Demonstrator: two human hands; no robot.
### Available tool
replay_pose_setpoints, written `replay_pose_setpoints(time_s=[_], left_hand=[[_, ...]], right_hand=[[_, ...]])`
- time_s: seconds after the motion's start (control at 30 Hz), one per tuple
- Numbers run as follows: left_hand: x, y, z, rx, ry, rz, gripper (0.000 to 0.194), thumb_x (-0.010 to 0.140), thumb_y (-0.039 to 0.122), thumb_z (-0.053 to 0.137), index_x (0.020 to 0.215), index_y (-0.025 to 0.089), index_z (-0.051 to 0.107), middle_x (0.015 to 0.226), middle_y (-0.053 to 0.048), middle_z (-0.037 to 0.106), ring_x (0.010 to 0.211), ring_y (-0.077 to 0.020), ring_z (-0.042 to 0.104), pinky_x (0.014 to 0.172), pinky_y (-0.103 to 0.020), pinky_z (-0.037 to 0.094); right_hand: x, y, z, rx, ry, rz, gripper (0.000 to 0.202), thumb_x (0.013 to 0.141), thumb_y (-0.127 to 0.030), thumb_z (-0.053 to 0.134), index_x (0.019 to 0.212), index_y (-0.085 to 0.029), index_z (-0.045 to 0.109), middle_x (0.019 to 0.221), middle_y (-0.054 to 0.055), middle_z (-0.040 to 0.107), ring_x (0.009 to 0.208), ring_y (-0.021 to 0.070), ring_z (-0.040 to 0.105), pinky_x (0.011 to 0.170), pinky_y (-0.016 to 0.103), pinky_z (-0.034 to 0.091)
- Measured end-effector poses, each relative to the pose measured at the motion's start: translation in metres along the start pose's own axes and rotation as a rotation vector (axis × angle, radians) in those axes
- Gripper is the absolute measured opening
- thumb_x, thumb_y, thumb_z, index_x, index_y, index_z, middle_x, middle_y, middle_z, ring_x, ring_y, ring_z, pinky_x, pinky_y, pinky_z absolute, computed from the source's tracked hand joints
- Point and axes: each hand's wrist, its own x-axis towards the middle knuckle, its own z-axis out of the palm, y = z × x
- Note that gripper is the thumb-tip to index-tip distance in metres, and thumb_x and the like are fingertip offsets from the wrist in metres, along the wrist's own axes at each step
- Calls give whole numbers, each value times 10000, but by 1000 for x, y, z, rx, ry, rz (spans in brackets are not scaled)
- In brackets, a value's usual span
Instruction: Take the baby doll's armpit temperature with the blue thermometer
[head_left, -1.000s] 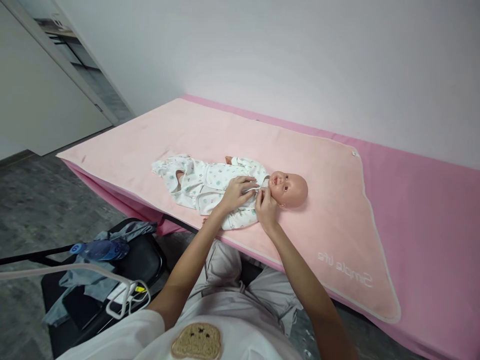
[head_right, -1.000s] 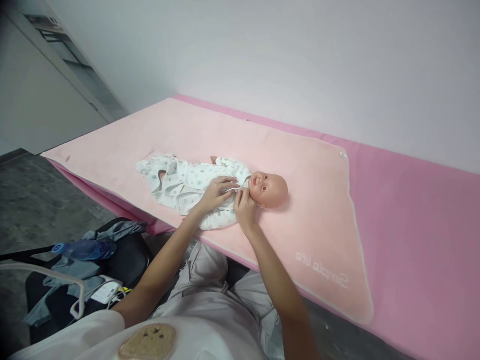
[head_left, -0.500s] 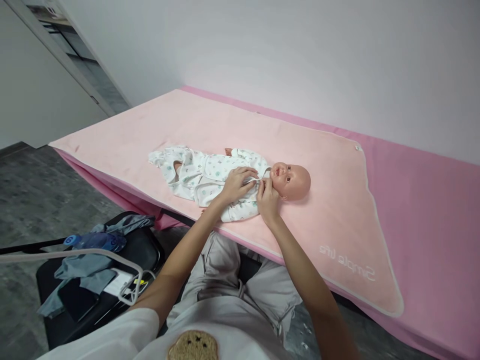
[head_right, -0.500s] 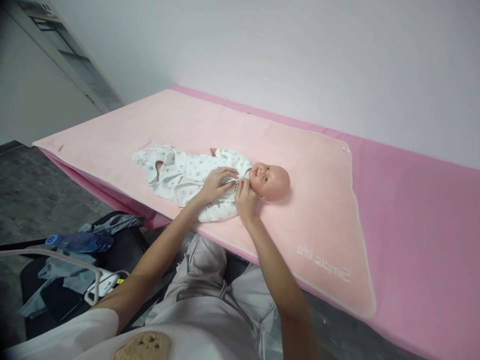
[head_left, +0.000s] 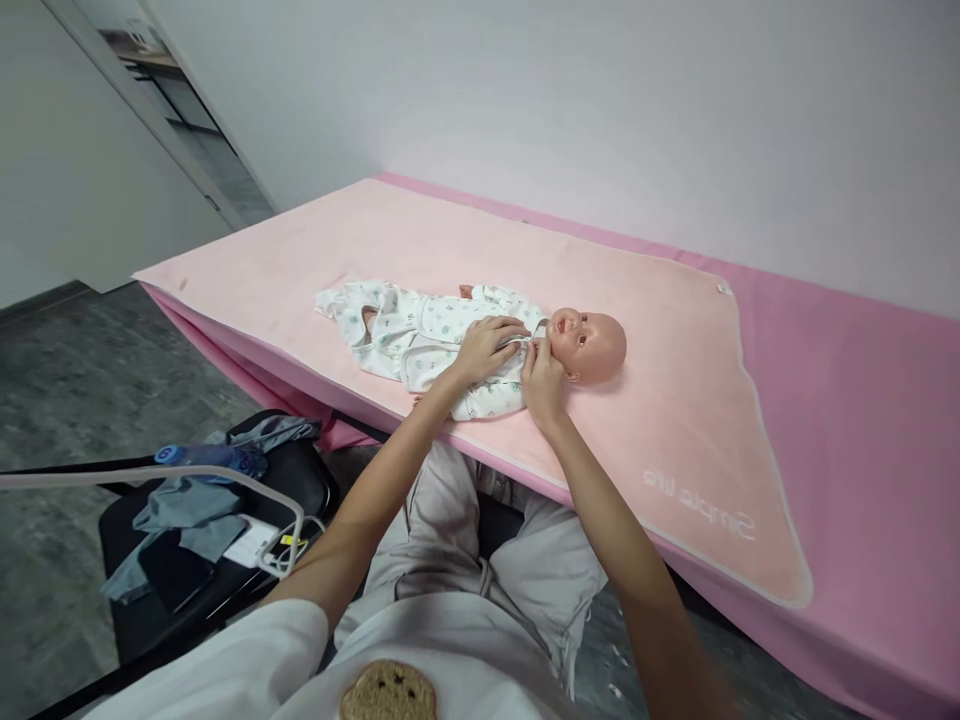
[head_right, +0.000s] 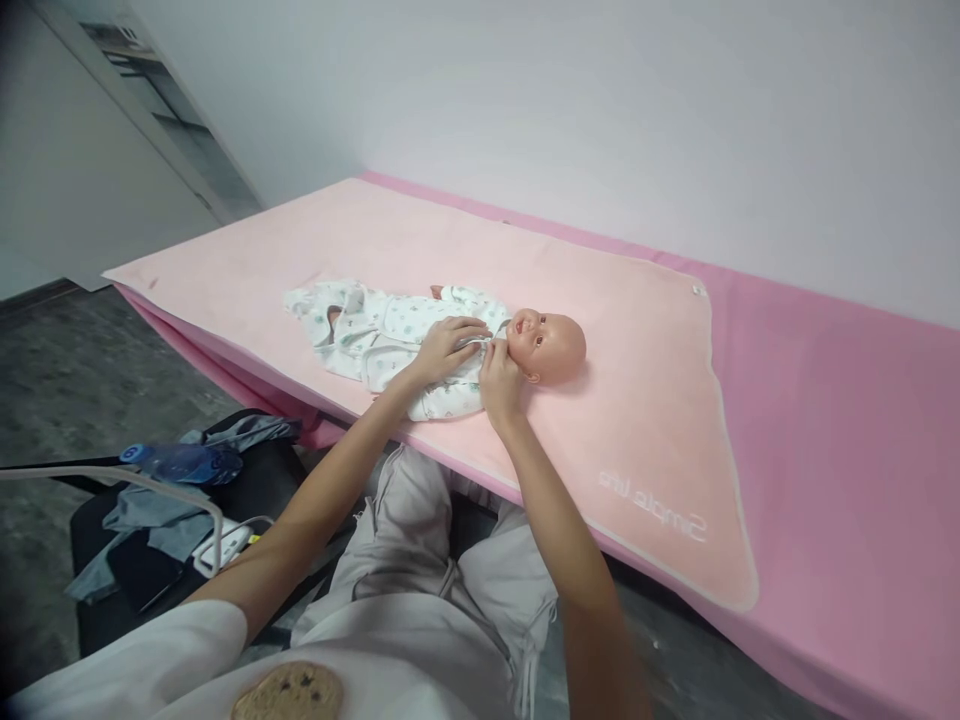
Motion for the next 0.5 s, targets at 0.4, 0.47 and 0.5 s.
replay_pose_setpoints(time_s=[0.4,0.47,0.5], left_hand=[[-1,-3,5,11,33,24,260,880,296,434,1016,243,649,1149,-4,601,1053,-185,519,930,-332,348],[-1,-2,5,13,43,15,260,883,305,434,1000,244,659,1141,-5,603,1041,-186,524,928,-333,350],[-1,-1,5,15,46,12,264,886,309,430,995,244,662,1138,-8,604,1037,-187,527,925,-335,351]], right_hand=[[-3,4,1,-48,22,-3,313,953,-319,277,929,-136,529,766,95,656,620,149,604,531,207,377],[-4,3,0,-49,27,-2,318,952,-319,275,926,-132,531,762,91,656,606,149,602,518,207,369],[-4,3,0,-45,31,-1,321,951,-321,273,929,-130,531,764,92,657,603,150,602,513,207,368]])
